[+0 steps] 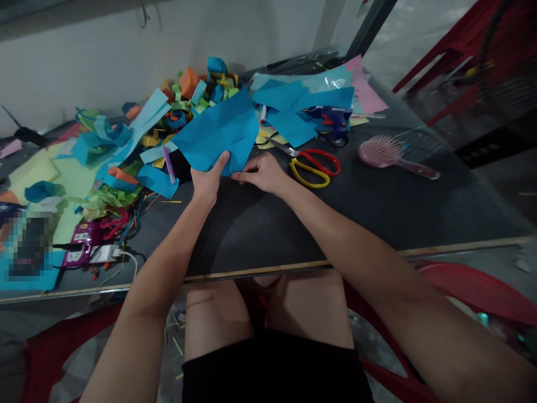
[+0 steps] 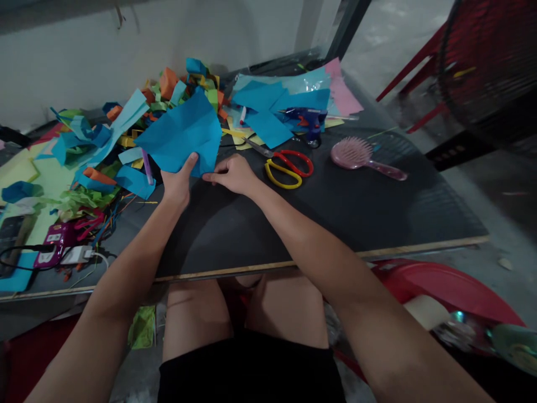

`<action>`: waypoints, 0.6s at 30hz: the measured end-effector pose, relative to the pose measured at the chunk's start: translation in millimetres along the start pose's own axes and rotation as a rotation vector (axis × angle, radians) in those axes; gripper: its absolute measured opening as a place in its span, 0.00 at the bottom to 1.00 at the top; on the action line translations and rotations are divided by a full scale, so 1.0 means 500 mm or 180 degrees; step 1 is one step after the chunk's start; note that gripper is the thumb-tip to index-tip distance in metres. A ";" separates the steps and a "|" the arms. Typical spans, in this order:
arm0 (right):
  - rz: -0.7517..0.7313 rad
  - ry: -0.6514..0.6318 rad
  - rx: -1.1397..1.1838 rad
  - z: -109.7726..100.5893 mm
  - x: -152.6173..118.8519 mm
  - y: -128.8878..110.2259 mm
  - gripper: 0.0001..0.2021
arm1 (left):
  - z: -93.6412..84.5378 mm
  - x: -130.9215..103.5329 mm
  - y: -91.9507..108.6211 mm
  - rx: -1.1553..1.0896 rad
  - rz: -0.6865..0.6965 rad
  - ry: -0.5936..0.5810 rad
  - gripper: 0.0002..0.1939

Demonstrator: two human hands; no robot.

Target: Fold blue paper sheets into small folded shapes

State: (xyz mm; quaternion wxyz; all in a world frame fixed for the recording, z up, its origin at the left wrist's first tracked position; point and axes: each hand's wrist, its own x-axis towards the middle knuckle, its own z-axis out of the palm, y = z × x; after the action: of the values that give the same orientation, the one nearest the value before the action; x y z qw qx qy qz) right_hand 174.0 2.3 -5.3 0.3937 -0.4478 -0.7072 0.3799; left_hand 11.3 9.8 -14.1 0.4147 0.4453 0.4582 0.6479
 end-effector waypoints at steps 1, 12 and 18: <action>-0.0013 0.0009 0.0028 0.001 0.000 0.001 0.25 | -0.001 0.002 -0.002 -0.0034 0.0031 -0.0047 0.44; 0.0096 0.0168 0.0153 0.001 -0.001 -0.004 0.23 | 0.008 -0.010 0.011 -0.0046 -0.0159 -0.0540 0.51; 0.0096 0.0181 0.0071 0.003 -0.005 -0.015 0.21 | 0.006 -0.007 0.008 -0.0072 -0.0166 -0.0569 0.45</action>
State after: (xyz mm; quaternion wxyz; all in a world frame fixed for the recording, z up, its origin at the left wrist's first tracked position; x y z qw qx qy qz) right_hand 170.7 -2.6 0.0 0.4129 -0.4645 -0.6846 0.3808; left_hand 14.7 6.1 -10.2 0.4757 0.4846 0.4234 0.5997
